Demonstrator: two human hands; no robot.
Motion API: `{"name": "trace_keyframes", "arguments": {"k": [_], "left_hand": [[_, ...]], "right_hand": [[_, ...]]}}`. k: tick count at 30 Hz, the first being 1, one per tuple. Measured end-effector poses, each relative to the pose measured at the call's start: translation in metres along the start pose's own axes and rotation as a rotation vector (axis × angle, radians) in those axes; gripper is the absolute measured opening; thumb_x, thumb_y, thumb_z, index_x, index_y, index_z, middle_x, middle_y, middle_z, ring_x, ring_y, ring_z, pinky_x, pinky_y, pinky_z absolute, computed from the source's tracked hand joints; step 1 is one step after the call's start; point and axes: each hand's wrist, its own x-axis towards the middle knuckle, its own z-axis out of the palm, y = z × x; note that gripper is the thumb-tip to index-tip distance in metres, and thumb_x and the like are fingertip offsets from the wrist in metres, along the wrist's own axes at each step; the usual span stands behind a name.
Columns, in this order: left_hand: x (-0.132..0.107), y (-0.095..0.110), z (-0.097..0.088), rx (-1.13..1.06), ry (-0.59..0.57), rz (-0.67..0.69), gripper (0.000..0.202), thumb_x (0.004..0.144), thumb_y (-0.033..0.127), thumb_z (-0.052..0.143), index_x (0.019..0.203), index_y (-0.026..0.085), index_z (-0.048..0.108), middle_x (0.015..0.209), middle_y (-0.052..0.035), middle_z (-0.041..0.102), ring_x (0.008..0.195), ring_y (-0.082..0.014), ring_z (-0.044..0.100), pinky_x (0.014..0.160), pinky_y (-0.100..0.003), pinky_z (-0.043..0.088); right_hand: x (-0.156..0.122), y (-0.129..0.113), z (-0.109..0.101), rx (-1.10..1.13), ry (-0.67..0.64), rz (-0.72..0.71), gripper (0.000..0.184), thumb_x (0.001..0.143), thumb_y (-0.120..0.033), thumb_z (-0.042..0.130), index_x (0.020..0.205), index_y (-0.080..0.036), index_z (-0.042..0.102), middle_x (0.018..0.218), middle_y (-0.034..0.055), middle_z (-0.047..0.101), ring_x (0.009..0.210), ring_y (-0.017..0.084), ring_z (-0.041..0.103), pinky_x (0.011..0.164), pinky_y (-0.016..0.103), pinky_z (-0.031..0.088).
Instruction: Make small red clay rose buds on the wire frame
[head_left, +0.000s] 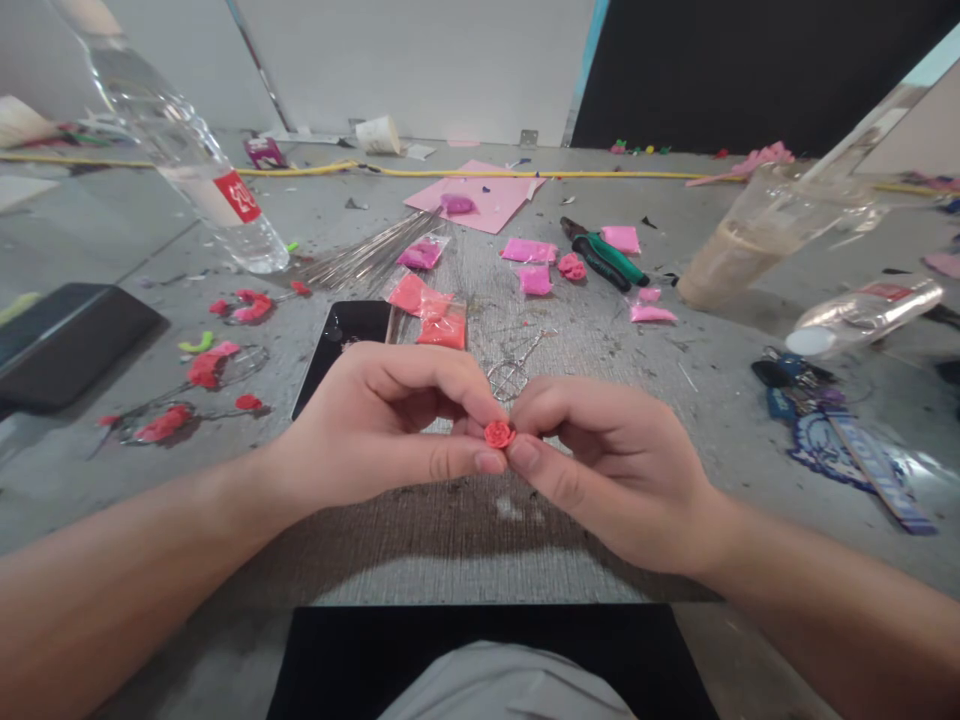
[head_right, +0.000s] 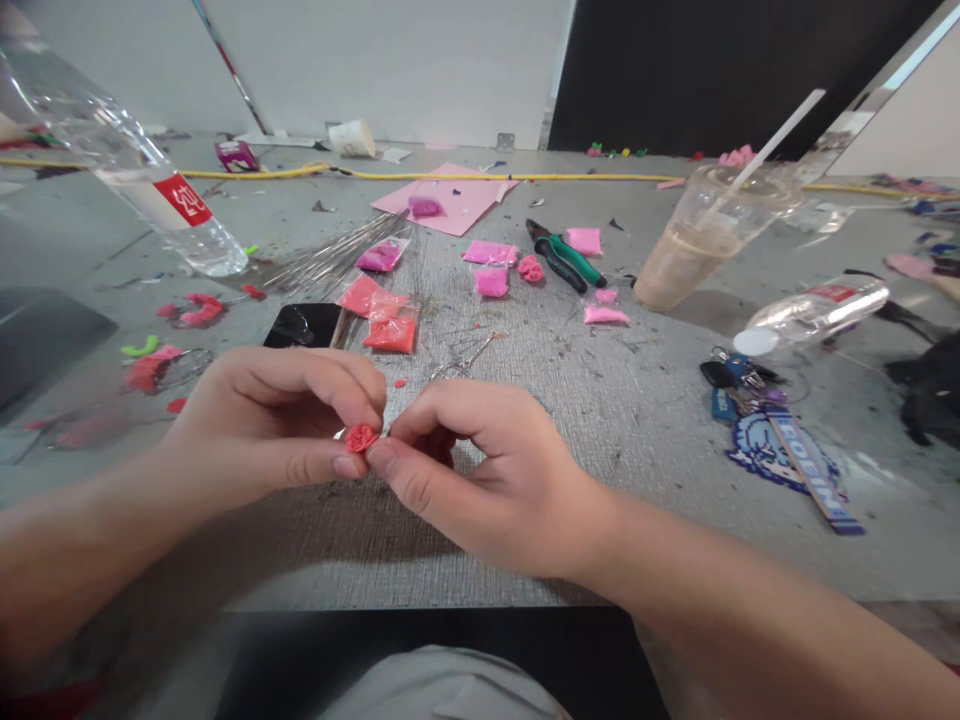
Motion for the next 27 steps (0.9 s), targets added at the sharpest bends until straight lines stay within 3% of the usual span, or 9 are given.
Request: {"name": "trace_keyframes", "arguments": {"k": [11, 16, 27], "left_hand": [[0.0022, -0.0011, -0.0006, -0.018, -0.042, -0.010, 0.015, 0.080, 0.008, 0.085, 0.088, 0.018, 0.076, 0.080, -0.0014, 0.073, 0.073, -0.0107, 0.065, 0.067, -0.019, 0.058], [0.0017, -0.0017, -0.0009, -0.067, -0.082, -0.024, 0.015, 0.081, 0.008, 0.084, 0.089, 0.017, 0.077, 0.083, -0.0020, 0.074, 0.076, -0.0110, 0.067, 0.070, -0.020, 0.060], [0.0038, -0.0027, -0.0021, -0.162, -0.118, -0.061, 0.014, 0.080, 0.012, 0.086, 0.089, 0.021, 0.082, 0.080, -0.0031, 0.069, 0.072, -0.0129, 0.065, 0.068, -0.024, 0.061]], "right_hand": [[0.0008, -0.0007, -0.0018, -0.012, -0.034, 0.025, 0.020, 0.098, -0.028, 0.069, 0.083, -0.015, 0.067, 0.076, 0.0042, 0.069, 0.071, 0.014, 0.063, 0.064, 0.028, 0.050], [0.0006, -0.0002, -0.0025, -0.020, -0.049, 0.002, 0.014, 0.096, -0.020, 0.068, 0.084, -0.014, 0.068, 0.079, 0.0055, 0.071, 0.072, 0.015, 0.064, 0.066, 0.030, 0.051], [0.0001, -0.0043, -0.0028, -0.040, -0.075, 0.019, 0.019, 0.096, -0.022, 0.069, 0.079, -0.021, 0.062, 0.070, -0.0005, 0.062, 0.078, 0.018, 0.067, 0.072, 0.033, 0.055]]}}
